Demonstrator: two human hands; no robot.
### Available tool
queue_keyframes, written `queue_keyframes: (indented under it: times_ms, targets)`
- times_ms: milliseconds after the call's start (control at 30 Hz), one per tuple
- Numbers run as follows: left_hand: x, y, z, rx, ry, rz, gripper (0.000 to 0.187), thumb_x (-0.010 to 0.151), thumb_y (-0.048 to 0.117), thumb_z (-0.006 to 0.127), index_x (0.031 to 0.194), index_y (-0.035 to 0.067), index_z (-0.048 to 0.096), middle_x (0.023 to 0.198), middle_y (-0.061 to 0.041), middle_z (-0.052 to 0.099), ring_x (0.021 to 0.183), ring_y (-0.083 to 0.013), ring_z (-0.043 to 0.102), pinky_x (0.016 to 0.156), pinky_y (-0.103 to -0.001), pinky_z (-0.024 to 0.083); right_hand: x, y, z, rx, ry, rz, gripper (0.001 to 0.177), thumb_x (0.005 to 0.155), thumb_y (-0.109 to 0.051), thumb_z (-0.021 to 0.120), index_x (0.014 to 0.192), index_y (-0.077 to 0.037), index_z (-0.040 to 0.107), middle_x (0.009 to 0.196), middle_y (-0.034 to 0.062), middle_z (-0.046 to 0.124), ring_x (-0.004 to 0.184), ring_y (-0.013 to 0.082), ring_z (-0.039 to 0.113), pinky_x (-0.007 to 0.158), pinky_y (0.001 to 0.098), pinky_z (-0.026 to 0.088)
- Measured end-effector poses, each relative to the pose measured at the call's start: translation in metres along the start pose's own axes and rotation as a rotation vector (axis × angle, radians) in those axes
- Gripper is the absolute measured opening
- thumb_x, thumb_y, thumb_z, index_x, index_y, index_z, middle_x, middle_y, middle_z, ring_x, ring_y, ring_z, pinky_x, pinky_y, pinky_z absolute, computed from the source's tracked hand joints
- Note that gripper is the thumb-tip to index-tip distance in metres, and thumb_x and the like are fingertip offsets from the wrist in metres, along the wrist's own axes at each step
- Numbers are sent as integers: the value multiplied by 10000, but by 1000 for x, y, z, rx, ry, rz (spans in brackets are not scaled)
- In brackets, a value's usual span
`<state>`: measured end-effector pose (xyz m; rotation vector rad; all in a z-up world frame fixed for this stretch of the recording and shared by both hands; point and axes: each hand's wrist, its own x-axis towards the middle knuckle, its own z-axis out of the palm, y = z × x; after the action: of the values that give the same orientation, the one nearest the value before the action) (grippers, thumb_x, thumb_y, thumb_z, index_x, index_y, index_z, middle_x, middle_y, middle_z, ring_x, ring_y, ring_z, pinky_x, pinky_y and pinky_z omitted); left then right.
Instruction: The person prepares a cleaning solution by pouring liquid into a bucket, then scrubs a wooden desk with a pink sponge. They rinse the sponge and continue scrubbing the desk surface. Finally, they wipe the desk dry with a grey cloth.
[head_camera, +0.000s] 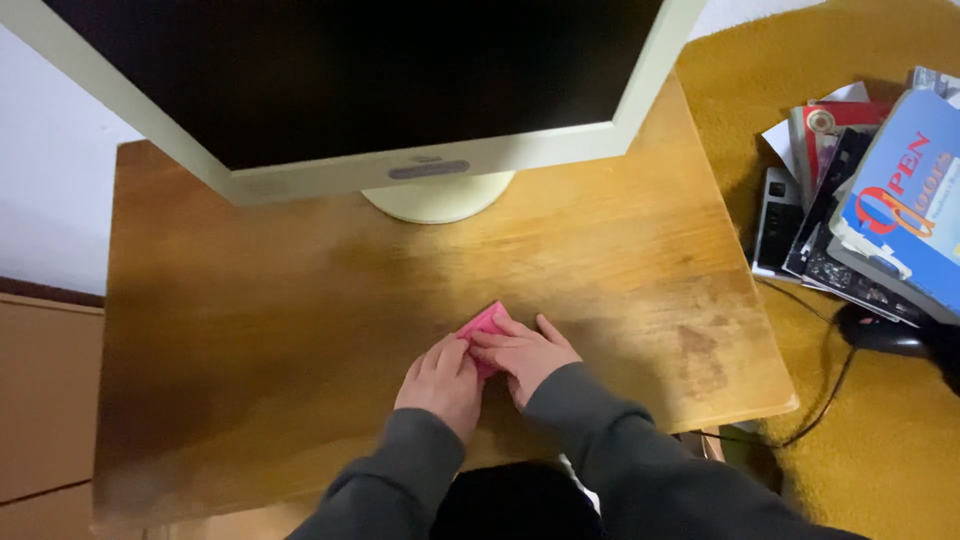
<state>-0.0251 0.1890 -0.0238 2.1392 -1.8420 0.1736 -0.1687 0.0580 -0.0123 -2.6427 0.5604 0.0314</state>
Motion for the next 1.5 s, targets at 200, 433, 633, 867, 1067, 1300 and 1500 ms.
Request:
queue_keyframes:
  times_ms: [200, 433, 633, 867, 1067, 1300, 1500]
  targets:
    - [7, 38, 21, 0, 9, 30, 285, 876, 215, 605, 1048, 21, 723, 1105, -106, 647, 1077, -329, 656, 864, -490, 554, -29, 22, -33, 58, -117, 46, 714, 791, -118, 482, 1463, -351, 548, 1540, -189, 502, 1526, 160, 279, 1184, 626, 134]
    - [29, 101, 30, 9, -261, 95, 365, 928, 232, 555, 1232, 44, 631, 1319, -88, 536, 1324, -319, 534, 1004, -469, 475, -76, 76, -50, -58, -230, 165, 699, 854, -183, 442, 1454, -538, 483, 1549, -334, 427, 1559, 94, 221, 1233, 669, 178]
    - [68, 170, 19, -41, -340, 114, 332, 940, 150, 529, 1235, 49, 645, 1315, -70, 543, 1357, -306, 492, 1023, -448, 426, -123, 125, -67, -58, -162, 205, 619, 877, -239, 473, 1429, -518, 511, 1571, -355, 383, 1556, 77, 212, 1219, 649, 207]
    - [93, 220, 40, -50, -143, 207, 180, 915, 134, 553, 1034, 87, 678, 1049, -39, 581, 1093, -280, 611, 921, -422, 462, -162, 160, -79, -130, -167, 351, 594, 895, -253, 465, 1413, -538, 518, 1535, -387, 409, 1546, 65, 246, 1239, 629, 228]
    - [87, 237, 54, -145, -77, 290, 142, 865, 126, 565, 872, 82, 700, 879, -74, 612, 834, -319, 643, 712, -463, 485, -194, 156, -76, -122, -176, 328, 690, 841, -227, 512, 1500, -421, 456, 1575, -186, 438, 1551, 196, 245, 1183, 684, 246]
    - [44, 236, 21, -115, 26, 333, 154, 884, 145, 582, 817, 124, 719, 778, -34, 587, 754, -273, 593, 781, -435, 460, -244, 164, 16, -94, 77, 65, 744, 769, -322, 693, 1494, -331, 524, 1566, -109, 503, 1461, 307, 396, 998, 641, 420]
    - [50, 212, 33, -12, -196, 243, 214, 883, 224, 570, 823, 193, 773, 825, -17, 646, 966, -271, 637, 915, -527, 443, -201, 125, -43, -140, -146, 167, 839, 769, -206, 568, 1562, -393, 369, 1626, -164, 379, 1520, 187, 275, 1133, 635, 251]
